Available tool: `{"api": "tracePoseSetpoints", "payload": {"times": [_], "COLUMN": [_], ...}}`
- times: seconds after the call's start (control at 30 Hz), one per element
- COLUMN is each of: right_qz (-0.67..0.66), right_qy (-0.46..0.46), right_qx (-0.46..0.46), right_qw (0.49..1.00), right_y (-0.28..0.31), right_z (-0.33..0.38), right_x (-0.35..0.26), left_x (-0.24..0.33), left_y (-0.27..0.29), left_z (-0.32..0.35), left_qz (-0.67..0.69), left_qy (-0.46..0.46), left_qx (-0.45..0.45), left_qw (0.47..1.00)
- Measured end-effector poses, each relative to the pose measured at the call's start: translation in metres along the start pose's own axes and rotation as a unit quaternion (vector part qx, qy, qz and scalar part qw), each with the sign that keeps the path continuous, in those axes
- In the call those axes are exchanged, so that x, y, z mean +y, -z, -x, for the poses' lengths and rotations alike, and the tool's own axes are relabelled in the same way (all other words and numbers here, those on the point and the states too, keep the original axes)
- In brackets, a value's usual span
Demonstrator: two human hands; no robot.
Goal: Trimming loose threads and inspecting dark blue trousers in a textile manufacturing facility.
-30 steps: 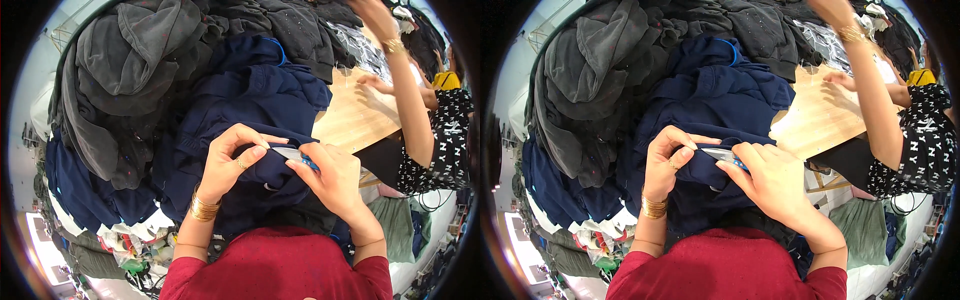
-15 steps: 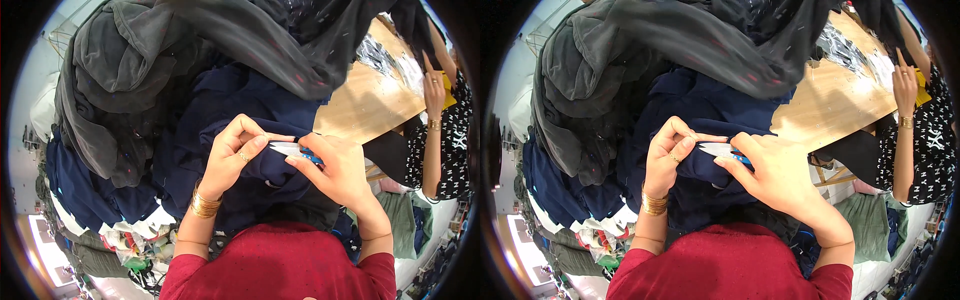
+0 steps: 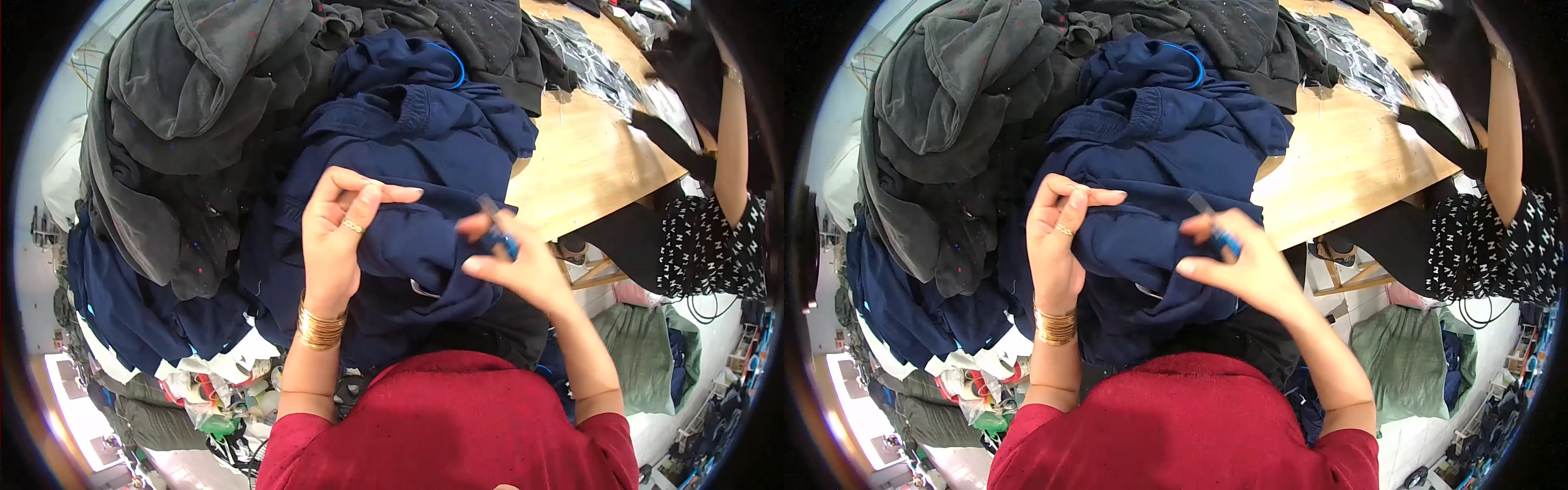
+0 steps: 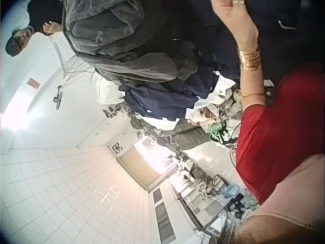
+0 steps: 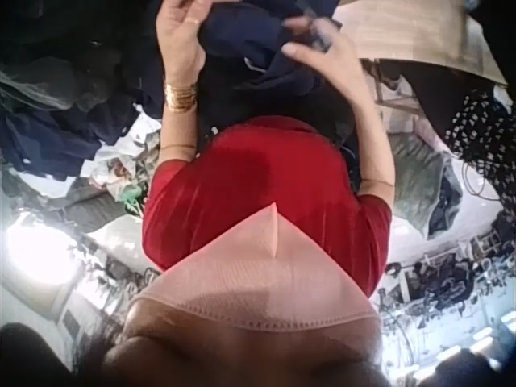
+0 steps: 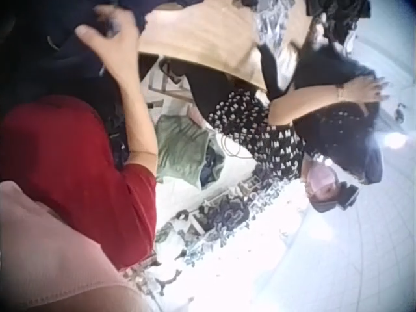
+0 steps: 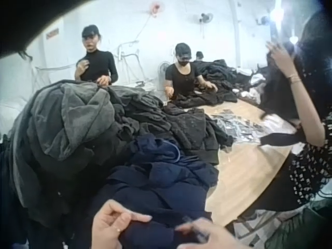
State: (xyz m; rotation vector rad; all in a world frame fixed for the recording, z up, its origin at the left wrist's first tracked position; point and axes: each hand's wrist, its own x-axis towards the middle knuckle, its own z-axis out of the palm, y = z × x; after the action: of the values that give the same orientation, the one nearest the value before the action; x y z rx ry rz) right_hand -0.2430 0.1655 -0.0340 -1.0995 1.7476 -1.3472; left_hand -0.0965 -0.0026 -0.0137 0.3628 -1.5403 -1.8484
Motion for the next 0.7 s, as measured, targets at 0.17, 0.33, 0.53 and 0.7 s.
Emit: {"api": "tracePoseSetpoints", "payload": {"times": [0.17, 0.33, 0.53, 0.7], "right_qz": [-0.103, -0.020, 0.085, -0.251], "right_qy": [-0.014, 0.031, -0.028, -0.153], "right_qx": [0.130, 0.117, 0.299, 0.065], "right_qw": [0.986, 0.992, 0.950, 0.954], "right_y": [-0.014, -0.047, -0.036, 0.024], "right_z": [0.001, 0.029, 0.002, 0.016], "right_x": [0.010, 0.008, 0.040, 0.015], "left_x": [0.008, 0.005, 0.028, 0.045], "left_y": [0.001, -0.027, -0.067, -0.057], "left_z": [0.001, -0.003, -0.001, -0.004], "left_qz": [-0.038, -0.027, 0.091, 0.067], "left_qy": [-0.023, -0.063, -0.094, -0.154], "left_qx": [0.015, 0.080, 0.052, 0.050], "left_qw": [0.999, 0.994, 0.990, 0.985]}}
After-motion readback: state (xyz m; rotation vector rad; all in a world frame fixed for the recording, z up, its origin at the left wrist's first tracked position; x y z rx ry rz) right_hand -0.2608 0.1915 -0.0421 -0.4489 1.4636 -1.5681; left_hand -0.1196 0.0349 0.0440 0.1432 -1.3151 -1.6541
